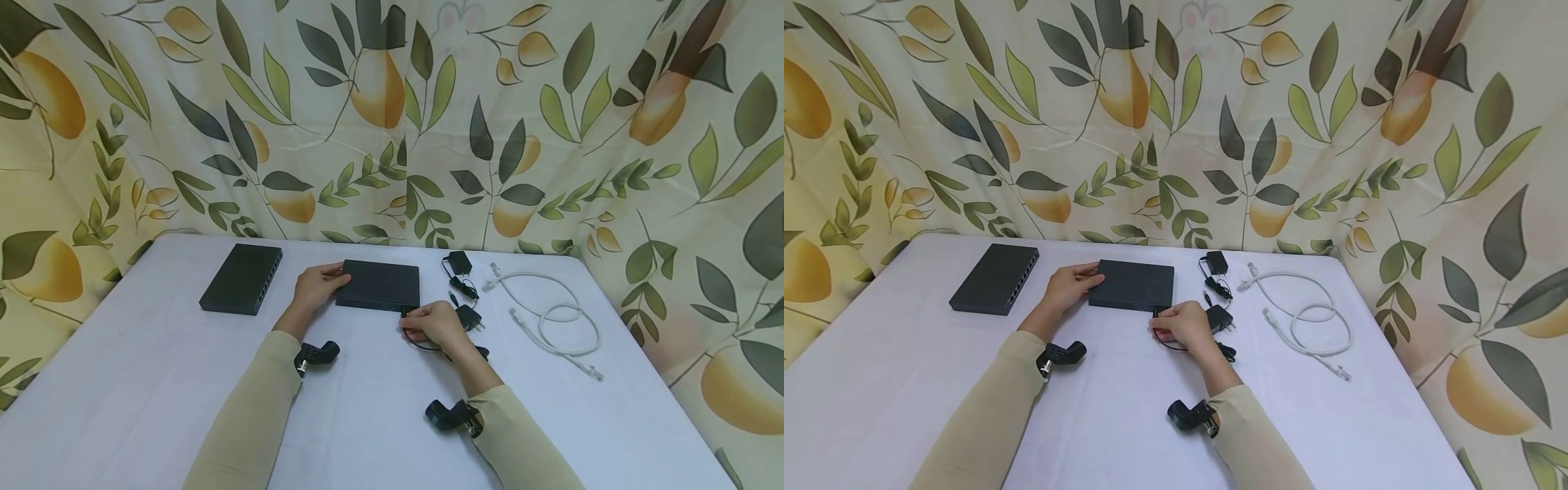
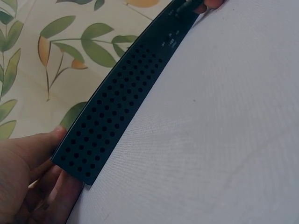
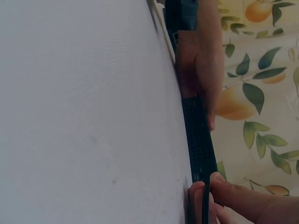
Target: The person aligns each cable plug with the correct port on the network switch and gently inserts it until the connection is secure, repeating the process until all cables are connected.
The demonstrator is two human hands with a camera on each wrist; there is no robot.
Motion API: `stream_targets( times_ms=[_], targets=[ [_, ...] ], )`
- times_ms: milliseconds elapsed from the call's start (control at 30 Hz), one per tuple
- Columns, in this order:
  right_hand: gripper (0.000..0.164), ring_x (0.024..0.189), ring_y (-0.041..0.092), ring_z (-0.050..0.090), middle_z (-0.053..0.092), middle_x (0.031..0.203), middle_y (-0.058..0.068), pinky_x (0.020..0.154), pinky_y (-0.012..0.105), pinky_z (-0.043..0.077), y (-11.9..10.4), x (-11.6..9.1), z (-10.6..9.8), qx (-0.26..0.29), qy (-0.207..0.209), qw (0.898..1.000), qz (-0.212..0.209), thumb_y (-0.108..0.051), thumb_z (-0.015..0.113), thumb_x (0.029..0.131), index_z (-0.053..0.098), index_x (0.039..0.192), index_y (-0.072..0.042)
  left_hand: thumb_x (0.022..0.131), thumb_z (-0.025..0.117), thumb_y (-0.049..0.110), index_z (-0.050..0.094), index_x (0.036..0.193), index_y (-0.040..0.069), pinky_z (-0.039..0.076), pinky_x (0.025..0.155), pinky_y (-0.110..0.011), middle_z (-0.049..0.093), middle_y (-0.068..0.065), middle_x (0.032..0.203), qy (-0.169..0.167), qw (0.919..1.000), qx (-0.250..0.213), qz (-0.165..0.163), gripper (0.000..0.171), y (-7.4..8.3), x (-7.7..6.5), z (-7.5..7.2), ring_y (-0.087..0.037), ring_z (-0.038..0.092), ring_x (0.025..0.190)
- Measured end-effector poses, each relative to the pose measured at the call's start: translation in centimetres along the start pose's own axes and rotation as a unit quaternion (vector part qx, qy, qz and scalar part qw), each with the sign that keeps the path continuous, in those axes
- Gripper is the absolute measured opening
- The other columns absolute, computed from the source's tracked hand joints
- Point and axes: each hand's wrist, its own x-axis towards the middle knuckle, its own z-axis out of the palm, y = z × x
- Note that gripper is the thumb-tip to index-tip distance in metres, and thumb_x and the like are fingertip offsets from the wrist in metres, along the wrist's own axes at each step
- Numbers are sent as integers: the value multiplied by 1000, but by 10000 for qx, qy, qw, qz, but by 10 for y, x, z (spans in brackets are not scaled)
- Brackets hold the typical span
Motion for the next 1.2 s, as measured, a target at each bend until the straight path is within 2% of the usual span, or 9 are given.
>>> stream_targets(
  times_ms=[133, 367, 500, 633, 800, 900, 1200],
  targets=[
    [14, 55, 5, 64, 72, 72, 4, 55, 15, 54, 2, -2, 1, -55, 76, 9999, -103, -7, 79, 81, 74, 92, 2, 92, 71, 34, 60, 137, 19, 52, 70, -22, 66, -8, 128, 8, 10000, 37, 15, 49, 0, -1, 0, -21, 68, 97],
    [14, 52, 5, 64, 73, 70, 7, 53, 16, 54, 4, -2, 4, 147, 274, 9991, -298, -4, 78, 81, 74, 91, 5, 91, 71, 34, 61, 136, 17, 55, 73, -25, 67, -9, 127, 23, 10000, 37, 32, 48, 1, -1, 0, -22, 68, 101],
    [16, 51, 6, 64, 72, 70, 8, 52, 17, 54, 4, -3, 6, 238, 396, 9985, -277, -2, 78, 80, 69, 90, 6, 91, 72, 34, 62, 135, 16, 56, 75, -26, 67, -9, 126, 35, 10000, -17, 12, 48, 1, -1, -1, -22, 68, 103],
    [34, 48, 7, 64, 70, 69, 9, 49, 17, 53, 4, -2, 6, 125, 576, 9981, -162, -1, 81, 78, 55, 99, 3, 90, 73, 33, 62, 134, 16, 57, 77, -28, 67, -8, 126, 35, 9999, -90, -46, 48, 1, -1, 0, -23, 68, 104],
    [68, 48, 8, 64, 71, 73, 11, 50, 19, 54, 5, 1, 7, 61, 623, 9980, -27, -3, 83, 76, 42, 130, 0, 89, 73, 33, 64, 132, 15, 58, 79, -29, 67, -8, 128, 65, 9997, -157, -146, 47, 0, -1, 1, -22, 68, 104],
    [78, 50, 7, 64, 72, 77, 11, 51, 19, 55, 5, 2, 7, 146, 540, 9984, -10, -3, 82, 77, 39, 142, 0, 89, 74, 32, 65, 131, 15, 58, 80, -29, 65, -9, 130, 89, 9994, -225, -235, 46, 0, -2, 1, -23, 68, 104],
    [66, 50, 6, 65, 74, 79, 12, 52, 18, 55, 3, 2, 6, 215, 526, 9984, -58, 0, 81, 77, 48, 134, 5, 86, 77, 28, 70, 122, 14, 59, 80, -30, 68, -9, 125, 329, 9976, -515, -311, 39, 1, -2, 3, -21, 67, 105]
  ],
)
